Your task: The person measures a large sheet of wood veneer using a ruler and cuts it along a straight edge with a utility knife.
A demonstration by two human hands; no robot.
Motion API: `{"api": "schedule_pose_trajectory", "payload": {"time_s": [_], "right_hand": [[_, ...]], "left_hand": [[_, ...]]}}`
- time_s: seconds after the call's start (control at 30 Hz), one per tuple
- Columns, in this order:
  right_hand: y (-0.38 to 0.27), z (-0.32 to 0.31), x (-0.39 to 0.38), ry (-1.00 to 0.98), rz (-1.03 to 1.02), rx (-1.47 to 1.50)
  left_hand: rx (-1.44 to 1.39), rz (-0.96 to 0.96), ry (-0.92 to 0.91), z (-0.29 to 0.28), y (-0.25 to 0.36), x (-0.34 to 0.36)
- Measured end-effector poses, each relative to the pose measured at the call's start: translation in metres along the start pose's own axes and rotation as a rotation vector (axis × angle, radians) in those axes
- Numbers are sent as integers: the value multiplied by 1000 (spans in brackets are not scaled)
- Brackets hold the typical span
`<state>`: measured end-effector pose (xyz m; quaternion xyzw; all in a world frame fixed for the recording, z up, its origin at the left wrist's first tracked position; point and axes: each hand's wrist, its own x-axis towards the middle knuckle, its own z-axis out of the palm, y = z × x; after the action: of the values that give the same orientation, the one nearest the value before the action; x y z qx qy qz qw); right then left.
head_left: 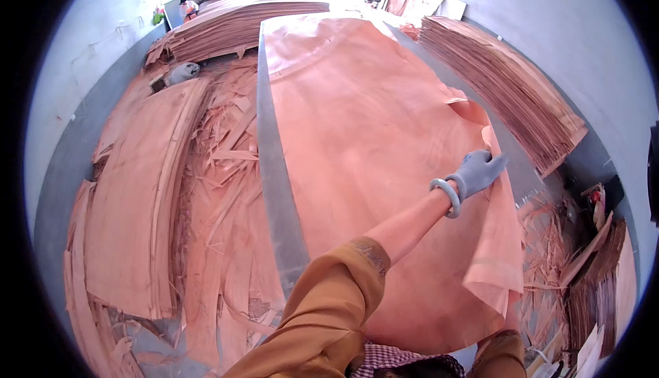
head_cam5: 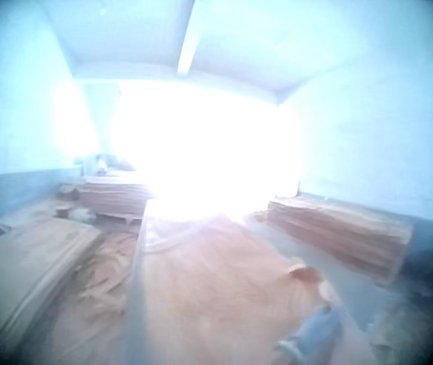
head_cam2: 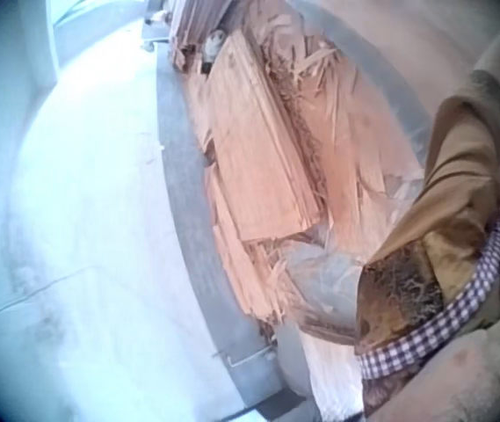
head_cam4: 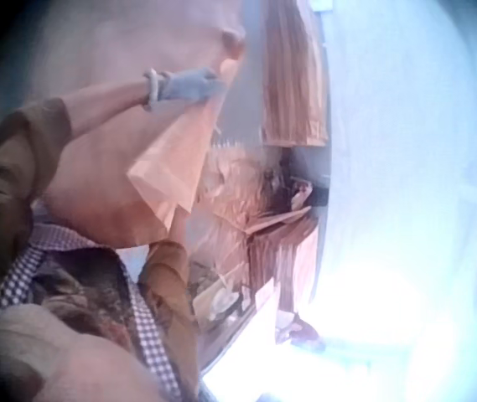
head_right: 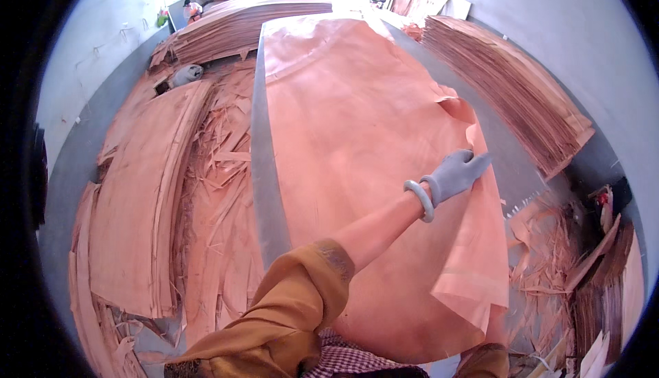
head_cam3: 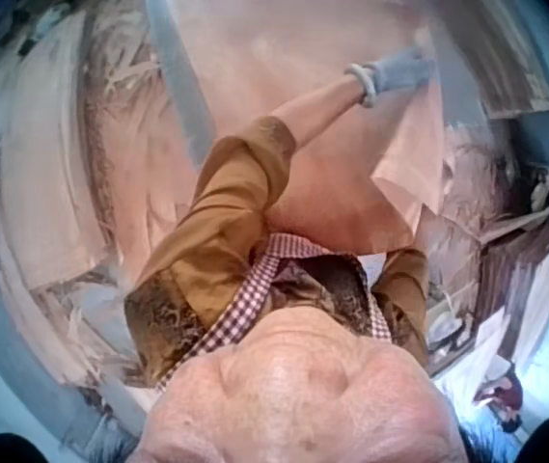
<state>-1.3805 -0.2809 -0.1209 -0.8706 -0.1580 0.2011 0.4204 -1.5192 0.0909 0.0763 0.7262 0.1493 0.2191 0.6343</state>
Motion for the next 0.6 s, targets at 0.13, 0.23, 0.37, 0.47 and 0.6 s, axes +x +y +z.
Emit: {"api": "schedule_pose_trajectory", "payload": {"time_s": [0.13,0.23,0.37,0.47,0.6], "right_hand": [[-14,-6,63,-48,-80,-41],[-21,-36,112,-48,-144,-111],[-46,-28,192,-161,-288,-155],[-58,-41,252,-220,-379,-210],[-77,-40,321,-295,-484,-246]], "left_hand": [[-97,500,310,-18,-85,41],[90,103,436,-30,-95,3],[910,-119,606,-49,-173,-117],[1190,-669,537,-15,-193,-205],[1260,-915,758,17,-198,-288]]}}
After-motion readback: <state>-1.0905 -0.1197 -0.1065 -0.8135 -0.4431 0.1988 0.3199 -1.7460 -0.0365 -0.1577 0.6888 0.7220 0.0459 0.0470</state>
